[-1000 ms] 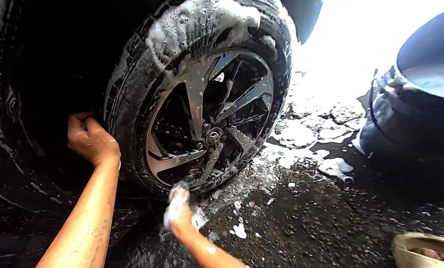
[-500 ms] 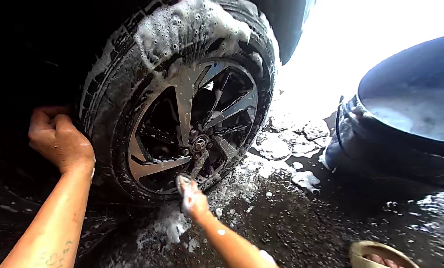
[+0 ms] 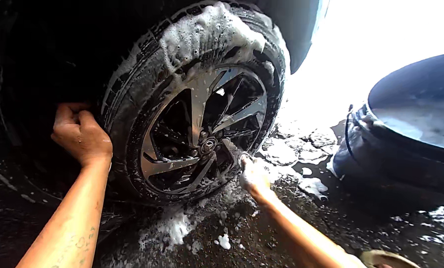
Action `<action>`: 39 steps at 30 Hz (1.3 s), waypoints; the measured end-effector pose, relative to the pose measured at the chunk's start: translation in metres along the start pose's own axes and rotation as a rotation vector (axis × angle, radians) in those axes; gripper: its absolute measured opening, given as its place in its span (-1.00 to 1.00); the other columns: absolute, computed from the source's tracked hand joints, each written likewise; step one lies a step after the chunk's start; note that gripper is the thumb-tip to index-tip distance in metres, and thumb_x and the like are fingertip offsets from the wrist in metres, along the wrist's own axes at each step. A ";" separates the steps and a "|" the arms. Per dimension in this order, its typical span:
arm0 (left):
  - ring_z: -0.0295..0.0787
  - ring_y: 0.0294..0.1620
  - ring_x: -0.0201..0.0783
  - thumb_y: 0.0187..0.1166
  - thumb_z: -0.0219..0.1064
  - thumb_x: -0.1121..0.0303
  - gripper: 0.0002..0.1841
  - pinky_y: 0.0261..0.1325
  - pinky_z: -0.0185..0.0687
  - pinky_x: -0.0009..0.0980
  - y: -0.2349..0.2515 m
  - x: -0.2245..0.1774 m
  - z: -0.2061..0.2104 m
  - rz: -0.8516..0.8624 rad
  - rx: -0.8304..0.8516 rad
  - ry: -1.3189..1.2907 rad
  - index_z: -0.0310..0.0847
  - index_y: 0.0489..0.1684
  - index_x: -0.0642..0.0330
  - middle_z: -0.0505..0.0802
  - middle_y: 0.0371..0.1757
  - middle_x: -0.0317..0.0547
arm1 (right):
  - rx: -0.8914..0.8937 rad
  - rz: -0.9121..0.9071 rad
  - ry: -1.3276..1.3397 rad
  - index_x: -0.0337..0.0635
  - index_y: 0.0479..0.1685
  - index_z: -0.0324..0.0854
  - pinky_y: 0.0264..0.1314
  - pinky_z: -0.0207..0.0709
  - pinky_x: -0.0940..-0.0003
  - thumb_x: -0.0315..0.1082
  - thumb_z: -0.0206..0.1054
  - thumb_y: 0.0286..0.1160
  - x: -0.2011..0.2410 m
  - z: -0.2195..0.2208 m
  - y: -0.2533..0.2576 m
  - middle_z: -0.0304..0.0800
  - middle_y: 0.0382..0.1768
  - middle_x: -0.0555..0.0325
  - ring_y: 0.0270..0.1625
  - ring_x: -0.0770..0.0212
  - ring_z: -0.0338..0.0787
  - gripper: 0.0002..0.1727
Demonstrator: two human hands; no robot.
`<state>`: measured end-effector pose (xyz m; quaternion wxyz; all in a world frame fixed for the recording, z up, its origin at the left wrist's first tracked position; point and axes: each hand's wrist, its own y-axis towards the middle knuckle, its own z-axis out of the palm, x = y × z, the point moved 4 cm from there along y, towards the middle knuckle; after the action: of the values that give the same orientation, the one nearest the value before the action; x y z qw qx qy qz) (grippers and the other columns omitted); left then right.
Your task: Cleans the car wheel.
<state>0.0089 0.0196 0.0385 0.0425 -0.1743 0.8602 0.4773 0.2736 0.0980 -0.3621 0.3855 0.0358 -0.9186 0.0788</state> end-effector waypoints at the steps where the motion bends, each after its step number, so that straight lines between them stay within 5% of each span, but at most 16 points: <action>1: 0.76 -0.09 -0.56 0.62 0.12 0.32 -0.72 0.11 0.59 -0.41 -0.001 0.002 -0.001 0.006 -0.006 -0.013 0.79 -0.02 0.08 0.89 -0.16 -0.32 | -0.009 -0.010 0.002 0.20 0.68 0.42 -0.08 0.66 -0.47 -0.28 0.36 0.44 0.002 0.001 -0.002 0.50 0.43 -0.38 0.14 -0.43 0.75 -0.31; 4: 0.75 -0.08 -0.56 0.61 0.12 0.32 -0.72 0.12 0.57 -0.41 0.000 0.003 0.002 0.006 -0.004 -0.023 0.79 -0.04 0.08 0.88 -0.16 -0.33 | -0.104 -0.172 0.073 0.24 0.76 0.33 0.00 0.69 -0.41 -0.28 0.45 0.27 0.052 0.009 -0.022 0.44 0.54 -0.33 0.22 -0.35 0.74 -0.13; 8: 0.74 -0.10 -0.57 0.61 0.12 0.32 -0.73 0.08 0.57 -0.44 -0.002 -0.001 0.000 -0.012 -0.018 -0.013 0.79 -0.04 0.08 0.87 -0.18 -0.34 | -0.063 -0.279 0.200 0.21 0.62 0.51 0.28 0.61 -0.35 -0.34 0.28 0.45 0.089 0.102 -0.063 0.44 0.61 -0.28 0.49 -0.34 0.61 -0.37; 11: 0.73 -0.10 -0.56 0.62 0.13 0.31 -0.73 0.08 0.57 -0.43 0.000 0.000 0.001 -0.008 -0.021 -0.005 0.79 -0.04 0.06 0.86 -0.17 -0.34 | 0.170 -0.182 0.261 0.18 0.75 0.38 0.39 0.62 -0.25 -0.29 0.25 0.46 0.103 0.152 -0.094 0.26 0.73 -0.32 0.57 -0.30 0.57 -0.28; 15: 0.72 0.07 -0.52 0.62 0.09 0.32 -0.69 0.25 0.53 -0.43 0.001 -0.001 0.003 0.013 0.001 0.019 0.78 0.03 0.15 0.87 -0.01 -0.23 | 0.363 0.051 0.425 0.27 0.88 0.14 0.40 0.62 -0.22 -0.30 0.27 0.47 0.129 0.157 -0.116 0.12 0.82 -0.24 0.53 -0.24 0.62 -0.15; 20: 0.72 0.12 -0.47 0.62 0.08 0.31 -0.68 0.30 0.52 -0.35 -0.001 -0.007 0.001 -0.041 -0.005 0.037 0.76 0.06 0.14 0.86 0.01 -0.22 | 0.303 0.202 1.034 -0.36 0.87 -0.05 0.84 0.19 0.14 -0.46 0.17 0.55 0.160 0.184 -0.157 0.09 0.81 -0.33 0.83 -0.03 0.23 -0.17; 22: 0.73 0.07 -0.50 0.62 0.09 0.32 -0.70 0.26 0.54 -0.40 -0.003 -0.006 0.002 -0.009 -0.017 0.018 0.78 0.02 0.15 0.87 -0.03 -0.24 | 0.335 0.297 1.282 -0.31 0.90 -0.19 0.55 0.52 0.26 -0.51 0.14 0.58 0.173 0.182 -0.172 0.14 0.78 -0.33 0.63 0.10 0.51 -0.14; 24: 0.74 0.09 -0.50 0.63 0.08 0.35 -0.69 0.26 0.55 -0.40 -0.003 -0.005 0.001 0.007 -0.014 0.009 0.78 0.04 0.17 0.88 0.00 -0.22 | 0.364 0.392 1.412 -0.16 0.93 -0.25 -0.07 0.76 0.19 -0.56 0.18 0.52 0.179 0.175 -0.173 0.45 0.52 -0.32 0.05 0.11 0.78 -0.06; 26: 0.75 0.06 -0.52 0.63 0.08 0.36 -0.69 0.23 0.57 -0.40 -0.006 -0.006 0.000 -0.003 -0.011 0.015 0.78 0.03 0.14 0.88 -0.02 -0.25 | 0.362 0.456 1.439 -0.09 0.93 -0.22 -0.28 0.75 0.13 -0.57 0.23 0.48 0.168 0.162 -0.165 0.68 0.16 -0.24 -0.23 0.10 0.80 -0.02; 29: 0.76 -0.01 -0.55 0.62 0.10 0.36 -0.72 0.16 0.59 -0.42 -0.003 -0.002 -0.001 0.016 -0.023 -0.009 0.79 -0.03 0.12 0.89 -0.09 -0.31 | 0.364 0.558 1.490 0.12 0.94 -0.34 -0.59 0.61 0.17 -0.61 0.25 0.39 0.162 0.158 -0.144 0.70 -0.25 -0.13 -0.57 0.14 0.67 0.10; 32: 0.76 0.04 -0.55 0.62 0.11 0.38 -0.73 0.21 0.60 -0.47 -0.003 -0.001 0.002 0.047 -0.010 -0.074 0.79 -0.03 0.15 0.89 -0.06 -0.30 | 0.432 0.652 1.588 0.28 0.91 -0.67 -0.68 0.54 0.22 -0.63 0.26 0.38 0.188 0.154 -0.153 0.64 -0.32 -0.09 -0.65 0.19 0.59 0.26; 34: 0.75 0.05 -0.54 0.62 0.11 0.39 -0.73 0.22 0.59 -0.47 -0.003 -0.002 0.002 0.044 -0.017 -0.090 0.78 -0.03 0.19 0.88 -0.05 -0.26 | 0.523 0.727 1.578 0.31 0.90 -0.70 -0.65 0.51 0.21 -0.65 0.28 0.26 0.208 0.143 -0.167 0.60 -0.19 -0.14 -0.62 0.20 0.58 0.33; 37: 0.75 0.04 -0.52 0.59 0.11 0.36 -0.71 0.22 0.56 -0.42 -0.003 -0.004 -0.003 0.002 -0.037 -0.039 0.79 -0.01 0.15 0.89 -0.05 -0.27 | 0.719 0.615 1.411 0.13 0.94 -0.58 -0.24 0.64 0.09 -0.58 0.34 0.27 0.219 0.126 -0.176 0.60 0.17 -0.27 -0.27 0.09 0.70 0.27; 39: 0.77 0.04 -0.50 0.58 0.11 0.34 -0.71 0.21 0.59 -0.36 -0.002 -0.004 -0.003 -0.016 -0.028 -0.012 0.80 0.00 0.10 0.89 -0.06 -0.29 | 0.786 0.420 1.285 -0.06 0.89 -0.29 -0.32 0.70 0.20 -0.42 0.28 0.52 0.219 0.115 -0.183 0.70 -0.03 -0.13 -0.35 0.17 0.76 -0.02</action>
<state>0.0132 0.0169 0.0400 0.0491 -0.1789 0.8517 0.4901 0.0623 -0.1027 -0.2634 0.7779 -0.0574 -0.4074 0.4750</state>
